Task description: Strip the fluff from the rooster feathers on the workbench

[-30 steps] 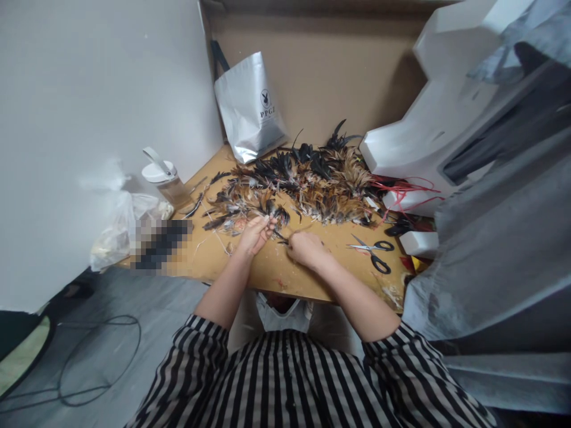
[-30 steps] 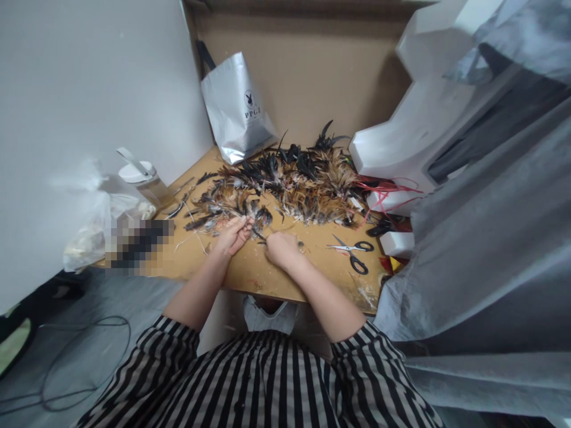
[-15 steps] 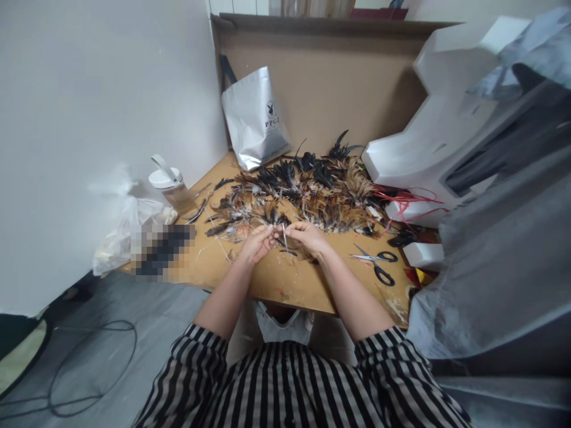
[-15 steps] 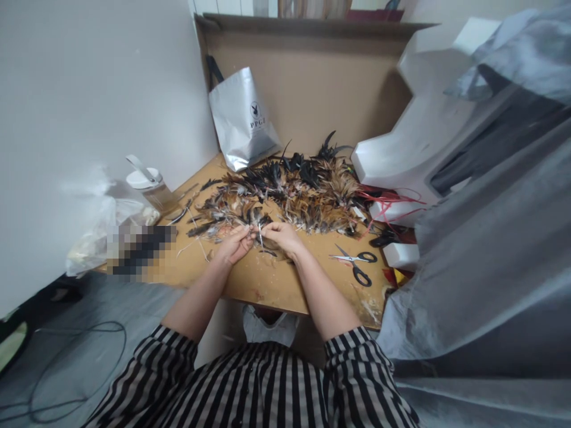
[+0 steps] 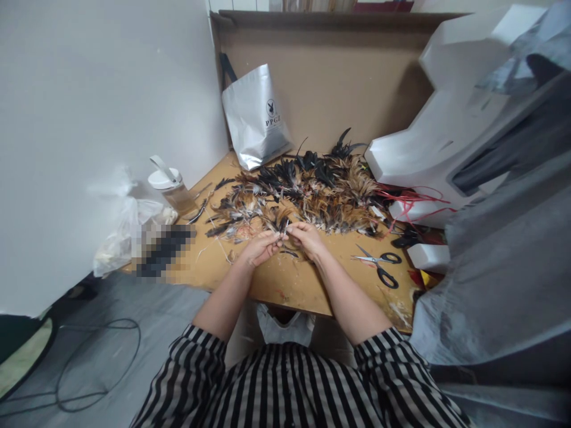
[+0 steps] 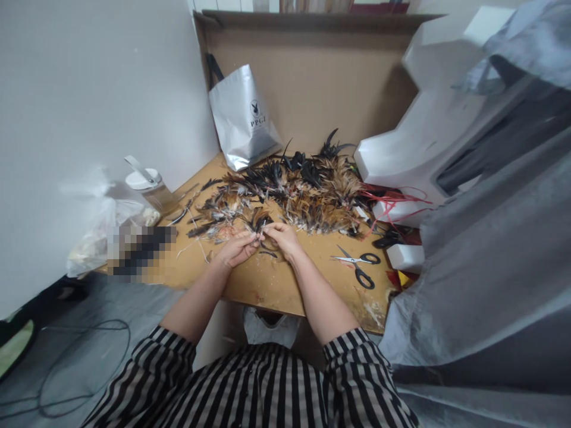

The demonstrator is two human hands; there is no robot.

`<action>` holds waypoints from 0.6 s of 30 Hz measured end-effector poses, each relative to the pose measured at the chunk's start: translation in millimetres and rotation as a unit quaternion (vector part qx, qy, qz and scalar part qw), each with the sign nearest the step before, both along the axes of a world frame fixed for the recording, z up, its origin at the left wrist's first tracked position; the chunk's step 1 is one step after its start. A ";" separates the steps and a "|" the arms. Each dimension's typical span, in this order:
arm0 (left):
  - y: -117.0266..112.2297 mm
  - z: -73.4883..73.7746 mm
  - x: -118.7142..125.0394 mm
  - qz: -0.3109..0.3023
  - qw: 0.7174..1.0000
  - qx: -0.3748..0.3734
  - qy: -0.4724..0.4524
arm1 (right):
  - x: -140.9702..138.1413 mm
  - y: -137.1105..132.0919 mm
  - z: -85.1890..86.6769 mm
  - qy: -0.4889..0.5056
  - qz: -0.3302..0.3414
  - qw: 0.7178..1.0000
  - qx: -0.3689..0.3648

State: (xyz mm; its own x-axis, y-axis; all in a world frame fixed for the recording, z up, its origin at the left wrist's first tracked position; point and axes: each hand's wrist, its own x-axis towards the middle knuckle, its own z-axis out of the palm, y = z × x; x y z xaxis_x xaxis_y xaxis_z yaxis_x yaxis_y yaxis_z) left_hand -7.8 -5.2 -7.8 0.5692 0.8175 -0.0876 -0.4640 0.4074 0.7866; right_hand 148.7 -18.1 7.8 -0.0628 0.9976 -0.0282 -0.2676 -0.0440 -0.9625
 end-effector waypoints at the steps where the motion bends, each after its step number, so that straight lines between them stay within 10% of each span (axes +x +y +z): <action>1: 0.7 -0.7 -0.2 0.003 1.000 -0.002 -0.001 | -0.6 -0.4 -0.3 -0.008 -0.005 1.000 0.000; 18: 1.0 -0.6 2.5 0.033 0.999 0.023 0.023 | -3.6 -5.4 6.8 -0.057 -0.021 0.998 0.025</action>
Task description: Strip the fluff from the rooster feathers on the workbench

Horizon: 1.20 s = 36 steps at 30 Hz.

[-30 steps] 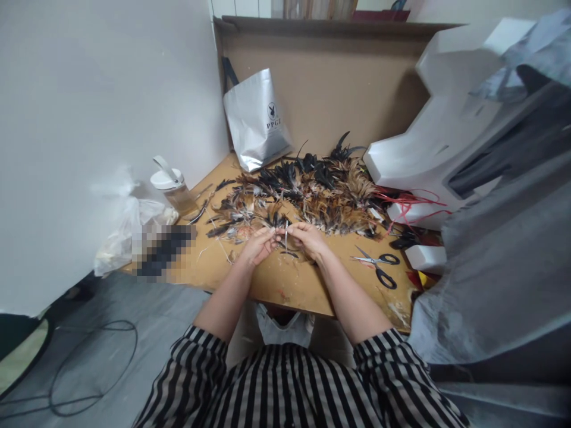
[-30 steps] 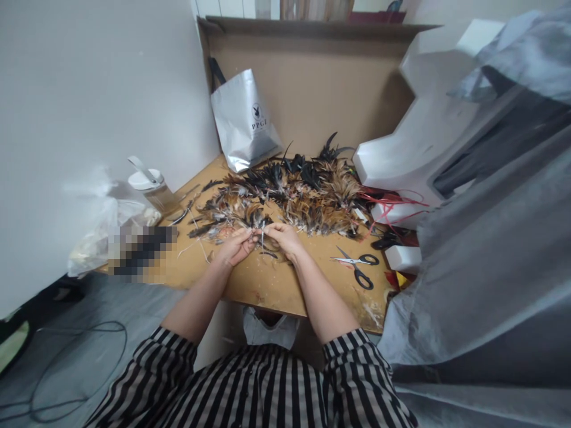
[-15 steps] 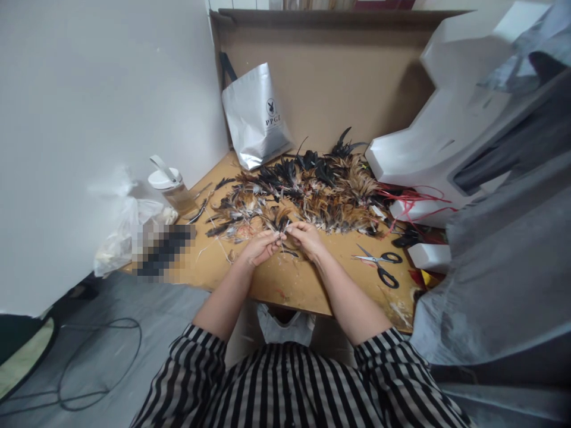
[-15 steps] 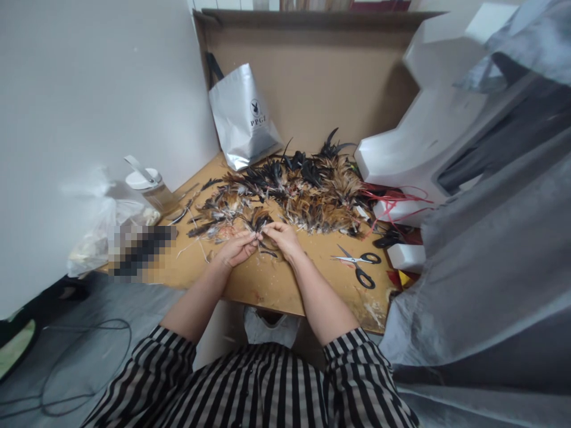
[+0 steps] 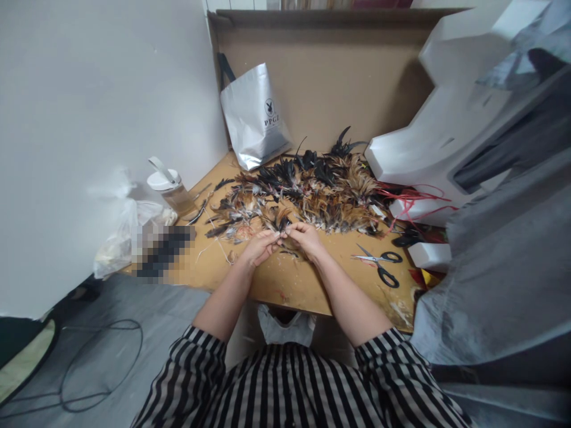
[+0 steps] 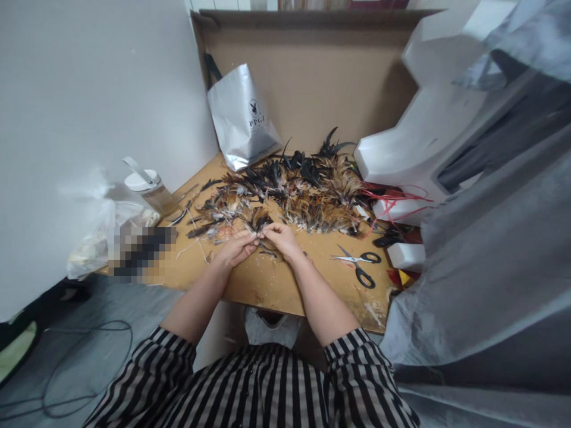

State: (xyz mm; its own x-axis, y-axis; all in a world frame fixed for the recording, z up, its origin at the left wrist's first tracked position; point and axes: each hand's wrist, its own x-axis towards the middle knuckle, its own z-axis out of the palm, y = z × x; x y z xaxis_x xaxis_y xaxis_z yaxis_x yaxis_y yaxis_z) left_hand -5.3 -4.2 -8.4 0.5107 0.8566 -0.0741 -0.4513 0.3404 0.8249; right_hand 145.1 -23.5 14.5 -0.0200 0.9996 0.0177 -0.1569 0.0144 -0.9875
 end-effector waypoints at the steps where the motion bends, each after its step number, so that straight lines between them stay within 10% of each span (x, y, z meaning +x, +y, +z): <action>1: 0.2 -0.3 0.0 0.003 1.000 0.001 0.000 | -0.3 0.0 -0.1 -0.002 0.000 1.000 -0.003; 36: 4.3 0.4 2.4 0.095 0.995 0.039 0.009 | -2.5 1.7 -6.8 -0.009 0.000 0.998 -0.056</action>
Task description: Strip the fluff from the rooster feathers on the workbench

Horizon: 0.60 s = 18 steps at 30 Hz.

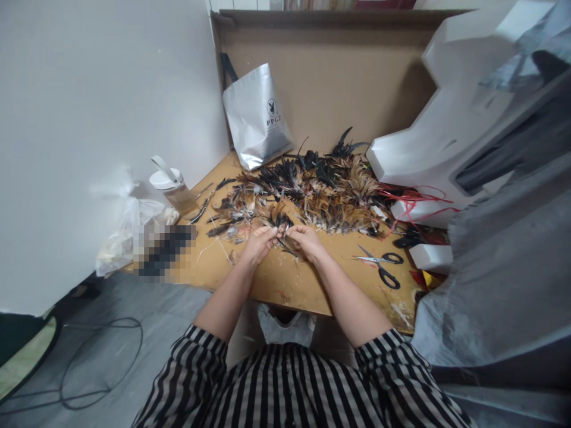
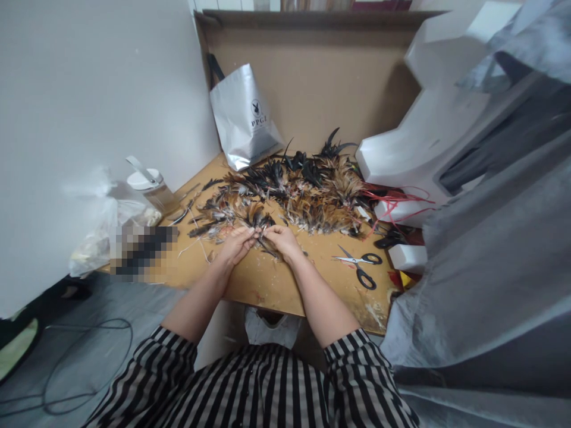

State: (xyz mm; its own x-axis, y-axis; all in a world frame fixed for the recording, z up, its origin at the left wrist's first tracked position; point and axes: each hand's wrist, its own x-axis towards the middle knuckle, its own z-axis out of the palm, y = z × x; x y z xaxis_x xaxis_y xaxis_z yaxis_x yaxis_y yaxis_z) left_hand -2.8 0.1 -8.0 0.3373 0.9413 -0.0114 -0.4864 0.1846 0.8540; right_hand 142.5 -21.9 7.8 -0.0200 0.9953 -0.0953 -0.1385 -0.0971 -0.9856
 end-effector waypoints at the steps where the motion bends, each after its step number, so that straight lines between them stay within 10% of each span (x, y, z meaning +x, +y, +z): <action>1: 0.6 -0.2 -0.4 0.002 1.000 -0.002 -0.009 | 1.1 1.3 -1.8 0.018 0.004 1.000 -0.001; 18: 4.4 -1.0 -7.1 0.018 0.995 -0.036 -0.090 | 80.2 -14.5 33.4 0.269 -0.062 0.961 0.022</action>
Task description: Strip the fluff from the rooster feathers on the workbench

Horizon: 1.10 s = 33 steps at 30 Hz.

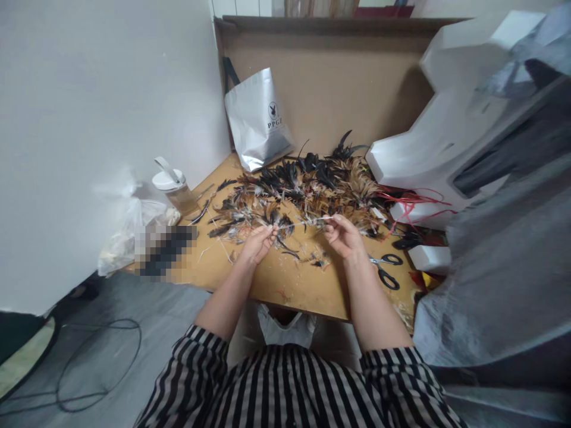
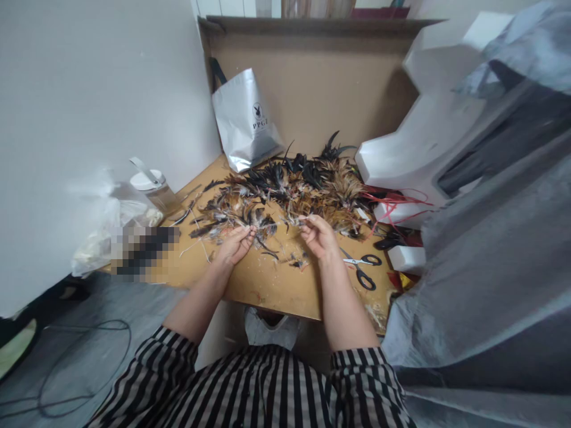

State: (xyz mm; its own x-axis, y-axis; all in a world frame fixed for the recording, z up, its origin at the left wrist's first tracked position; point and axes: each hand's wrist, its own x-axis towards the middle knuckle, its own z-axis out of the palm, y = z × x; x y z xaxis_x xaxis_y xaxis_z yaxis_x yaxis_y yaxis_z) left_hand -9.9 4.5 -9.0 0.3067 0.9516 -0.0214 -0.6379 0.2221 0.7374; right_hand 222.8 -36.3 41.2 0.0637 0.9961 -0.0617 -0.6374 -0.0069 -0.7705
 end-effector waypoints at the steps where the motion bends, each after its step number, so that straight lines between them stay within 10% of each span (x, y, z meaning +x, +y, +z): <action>1: 0.3 -0.4 0.0 0.001 1.000 0.000 -0.002 | 7.8 -2.6 1.8 0.018 0.001 1.000 0.008; 15: 1.2 2.2 -2.7 0.014 0.999 -0.002 -0.045 | 84.2 -32.6 -10.8 -0.149 -0.073 0.985 -0.049; 33: 0.0 0.4 -1.2 -0.013 1.000 -0.002 -0.027 | -2.3 10.3 -13.3 -0.604 0.105 0.789 -0.025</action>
